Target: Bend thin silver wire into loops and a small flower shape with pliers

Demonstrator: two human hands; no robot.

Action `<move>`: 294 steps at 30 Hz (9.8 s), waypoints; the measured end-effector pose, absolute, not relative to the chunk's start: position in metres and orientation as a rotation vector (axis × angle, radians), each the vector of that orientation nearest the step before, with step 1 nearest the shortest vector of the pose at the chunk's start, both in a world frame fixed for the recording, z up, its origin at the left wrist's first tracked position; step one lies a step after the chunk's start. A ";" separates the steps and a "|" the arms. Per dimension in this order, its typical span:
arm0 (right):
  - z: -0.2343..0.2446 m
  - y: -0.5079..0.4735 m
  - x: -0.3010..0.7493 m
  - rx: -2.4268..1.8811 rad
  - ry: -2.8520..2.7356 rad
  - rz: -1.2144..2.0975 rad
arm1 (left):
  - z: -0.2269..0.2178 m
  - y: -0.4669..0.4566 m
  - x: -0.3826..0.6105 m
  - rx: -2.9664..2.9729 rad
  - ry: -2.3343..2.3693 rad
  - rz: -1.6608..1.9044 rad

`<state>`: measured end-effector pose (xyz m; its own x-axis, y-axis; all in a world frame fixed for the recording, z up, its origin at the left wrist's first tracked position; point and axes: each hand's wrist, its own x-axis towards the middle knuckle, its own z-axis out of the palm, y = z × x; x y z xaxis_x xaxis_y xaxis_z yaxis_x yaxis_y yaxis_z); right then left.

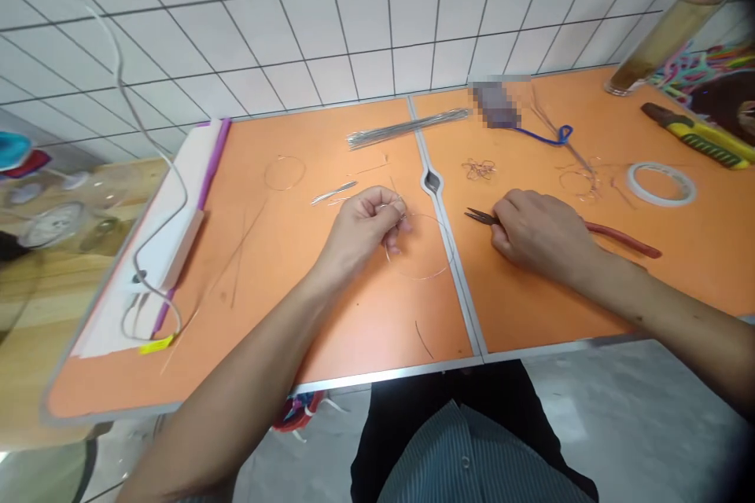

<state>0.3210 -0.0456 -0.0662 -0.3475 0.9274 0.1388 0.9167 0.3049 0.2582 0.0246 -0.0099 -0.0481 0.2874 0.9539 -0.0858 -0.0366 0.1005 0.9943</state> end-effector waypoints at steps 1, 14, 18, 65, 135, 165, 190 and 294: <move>-0.069 -0.046 0.320 1.767 2.499 0.498 | -0.048 -0.009 0.024 1.218 0.994 0.957; -0.042 -0.048 0.316 2.550 2.122 -1.816 | -0.042 -0.004 0.019 1.119 0.909 0.975; -0.034 -0.048 0.308 2.061 1.558 -2.851 | -0.040 -0.002 0.017 1.137 0.948 1.003; -0.078 -0.007 0.233 1.540 3.386 0.569 | -0.037 -0.001 0.023 0.908 0.955 1.284; -0.075 -0.013 0.231 1.711 3.452 -0.394 | -0.037 -0.009 0.026 1.030 0.940 1.318; -0.074 -0.011 0.229 1.699 3.428 -0.790 | -0.042 -0.008 0.027 0.864 0.844 1.305; -0.069 -0.015 0.225 1.757 3.269 -1.163 | -0.045 -0.008 0.027 0.851 0.787 1.320; -0.032 -0.020 0.232 2.221 3.042 -1.455 | -0.055 -0.023 0.042 0.890 0.923 0.865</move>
